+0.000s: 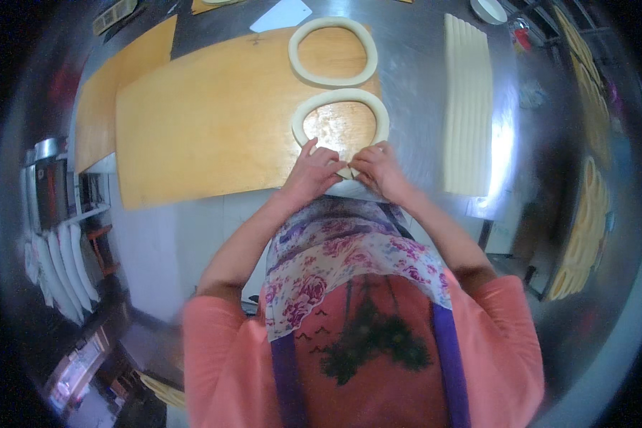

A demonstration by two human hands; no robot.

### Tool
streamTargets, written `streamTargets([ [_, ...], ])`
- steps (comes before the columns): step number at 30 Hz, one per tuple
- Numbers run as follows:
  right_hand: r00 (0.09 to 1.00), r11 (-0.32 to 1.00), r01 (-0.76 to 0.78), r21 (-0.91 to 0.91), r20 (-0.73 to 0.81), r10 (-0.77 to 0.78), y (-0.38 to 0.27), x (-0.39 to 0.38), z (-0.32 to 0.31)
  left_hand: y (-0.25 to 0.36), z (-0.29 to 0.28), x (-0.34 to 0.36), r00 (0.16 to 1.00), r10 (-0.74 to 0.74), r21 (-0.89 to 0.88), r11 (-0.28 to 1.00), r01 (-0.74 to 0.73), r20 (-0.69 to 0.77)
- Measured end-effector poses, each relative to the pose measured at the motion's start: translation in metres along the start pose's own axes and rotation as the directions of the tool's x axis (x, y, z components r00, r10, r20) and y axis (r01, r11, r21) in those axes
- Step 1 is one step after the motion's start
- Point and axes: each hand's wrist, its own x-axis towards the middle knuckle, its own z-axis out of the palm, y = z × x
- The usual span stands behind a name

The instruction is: The person shapes long strips of dough into circular rings on a wooden board. They briefly clean a metal counter with a scraper and a brush, then return to forming more dough rings by hand.

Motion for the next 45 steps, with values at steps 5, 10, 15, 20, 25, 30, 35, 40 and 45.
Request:
streamTargets([
  [5,0.982,0.985,-0.145,0.092,-0.105,0.154,-0.027,0.0,-0.014,-0.008,0.001,0.008,0.995,-0.093,-0.236,0.968,0.084,-0.024],
  [10,0.875,0.852,-0.416,0.317,-0.117,0.47,-0.04,0.011,0.004,-0.01,-0.013,0.018,0.966,-0.256,-0.557,0.796,0.238,0.047],
  [15,0.905,0.923,-0.336,0.187,-0.208,0.371,-0.041,0.009,0.014,-0.015,-0.023,0.022,0.954,-0.222,-0.565,0.769,0.299,0.202],
  [20,0.979,0.99,-0.1,-0.1,-0.189,0.08,-0.037,0.003,-0.008,-0.025,-0.008,0.015,0.985,-0.003,-0.325,0.944,0.06,0.173],
  [25,0.999,0.993,-0.023,-0.113,-0.039,0.019,-0.004,0.003,-0.011,0.004,0.009,0.014,1.0,-0.014,-0.076,0.997,0.016,0.027],
  [30,1.0,0.992,-0.027,0.124,-0.01,0.028,0.01,0.013,-0.024,0.015,0.034,0.015,0.975,-0.213,-0.113,0.972,0.205,-0.062],
  [35,0.992,0.986,-0.078,0.15,0.113,0.061,0.027,0.023,-0.028,0.027,0.039,0.016,0.947,-0.274,-0.15,0.956,0.251,-0.168],
  [40,0.956,0.938,-0.225,0.264,0.248,0.16,0.029,0.03,-0.033,0.036,0.046,0.01,0.925,-0.267,-0.082,0.964,0.254,-0.27],
  [45,0.908,0.833,-0.377,0.405,0.34,0.246,0.04,0.028,-0.036,0.043,0.051,0.008,0.904,-0.348,-0.158,0.935,0.317,-0.248],
])
